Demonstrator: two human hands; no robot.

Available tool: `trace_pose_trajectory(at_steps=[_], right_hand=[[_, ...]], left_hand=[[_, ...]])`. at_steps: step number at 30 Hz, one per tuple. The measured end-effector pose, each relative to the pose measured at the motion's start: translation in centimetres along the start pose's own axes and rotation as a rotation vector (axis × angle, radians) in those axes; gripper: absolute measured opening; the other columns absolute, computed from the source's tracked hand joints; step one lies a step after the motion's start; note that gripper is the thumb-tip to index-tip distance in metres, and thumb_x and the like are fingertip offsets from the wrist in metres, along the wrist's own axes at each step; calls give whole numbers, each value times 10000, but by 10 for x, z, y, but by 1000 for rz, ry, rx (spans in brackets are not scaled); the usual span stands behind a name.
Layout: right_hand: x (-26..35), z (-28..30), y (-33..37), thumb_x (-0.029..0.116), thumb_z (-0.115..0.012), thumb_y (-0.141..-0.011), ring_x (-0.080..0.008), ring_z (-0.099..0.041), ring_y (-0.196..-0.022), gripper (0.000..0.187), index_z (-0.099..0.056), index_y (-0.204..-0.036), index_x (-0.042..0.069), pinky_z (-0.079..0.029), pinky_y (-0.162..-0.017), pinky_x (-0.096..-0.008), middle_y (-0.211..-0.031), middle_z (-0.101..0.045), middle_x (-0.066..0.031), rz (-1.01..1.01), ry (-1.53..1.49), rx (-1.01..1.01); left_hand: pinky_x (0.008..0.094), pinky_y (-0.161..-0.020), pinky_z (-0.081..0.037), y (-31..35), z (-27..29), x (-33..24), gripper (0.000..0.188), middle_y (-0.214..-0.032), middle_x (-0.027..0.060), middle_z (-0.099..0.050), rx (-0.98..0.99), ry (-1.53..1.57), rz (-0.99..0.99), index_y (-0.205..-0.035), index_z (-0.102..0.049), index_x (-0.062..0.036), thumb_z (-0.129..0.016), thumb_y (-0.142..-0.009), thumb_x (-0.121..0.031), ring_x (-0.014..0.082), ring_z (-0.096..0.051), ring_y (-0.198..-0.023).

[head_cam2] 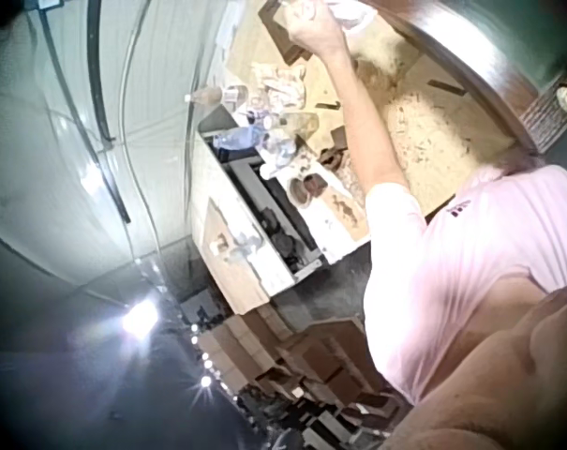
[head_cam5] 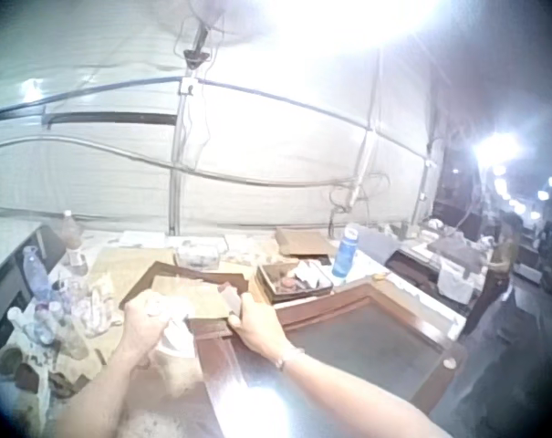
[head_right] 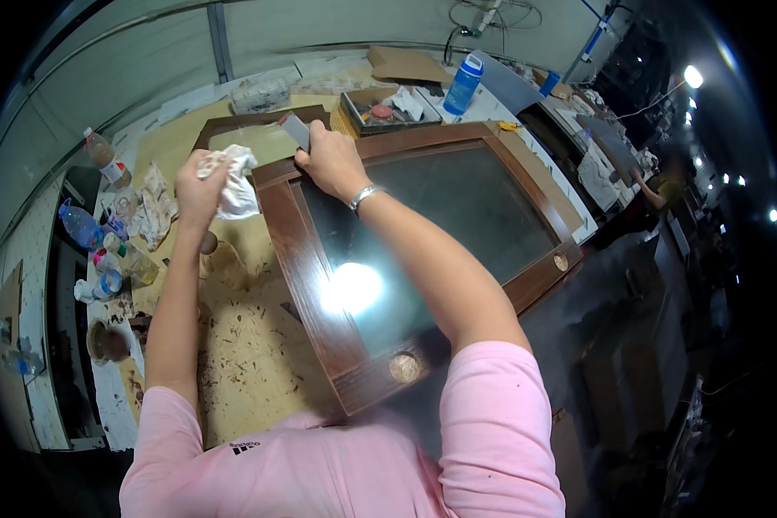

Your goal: The person wipes the glass of a wooden cabinet door with a cloth and uses a scraping tool and sanding block to clean and smooth the wooden surfaces.

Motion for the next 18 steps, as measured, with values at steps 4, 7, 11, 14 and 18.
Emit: trace_pose_trajectory(at_steps=[4,7,11,14,18], right_hand=[[-8,0,1,234,-642,-845,-445,-654,-885,321,-532,-987,-33,-502,-848,-506,-860,-670,-287,-11,19,-8],[0,-6,-1,233,-642,-843,-441,-655,-887,318,-533,-988,-28,-501,-845,-504,-855,-672,-281,-8,-1,-1],[-10,1,4,229,-640,-843,-434,-658,-889,315,-534,-988,-29,-504,-840,-500,-867,-677,-278,-53,22,5],[-3,5,1,230,-637,-845,-433,-661,-882,313,-535,-987,-29,-507,-836,-501,-871,-680,-278,-33,19,-10],[-8,-2,4,239,-632,-850,-436,-663,-866,315,-531,-987,-27,-511,-828,-502,-862,-679,-279,-18,41,-8]], left_hand=[[281,-701,-546,7,1,-19,288,-977,124,-723,145,521,-20,-1100,-655,10,-687,-843,-118,156,-683,-801],[317,-800,-548,32,-24,-15,423,-1073,133,-695,330,194,28,-1174,-644,-16,-733,-804,-203,211,-676,-938],[393,-876,-506,150,-33,-76,440,-1129,126,-660,348,428,-235,-1142,-702,-84,-749,-711,-162,294,-629,-1000],[396,-843,-512,190,1,-142,405,-1132,128,-693,691,419,-549,-1098,-737,-63,-746,-705,-161,291,-639,-981],[400,-869,-497,148,18,-138,525,-1293,215,-617,435,271,-586,-1179,-695,-52,-765,-725,-306,327,-612,-1023]])
Point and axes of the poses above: each hand's wrist, its own y-axis away from the middle knuckle, its own z-axis out of the back of the hand, x = y × z, the point moved 7 cm from there along -y, towards the middle knuckle
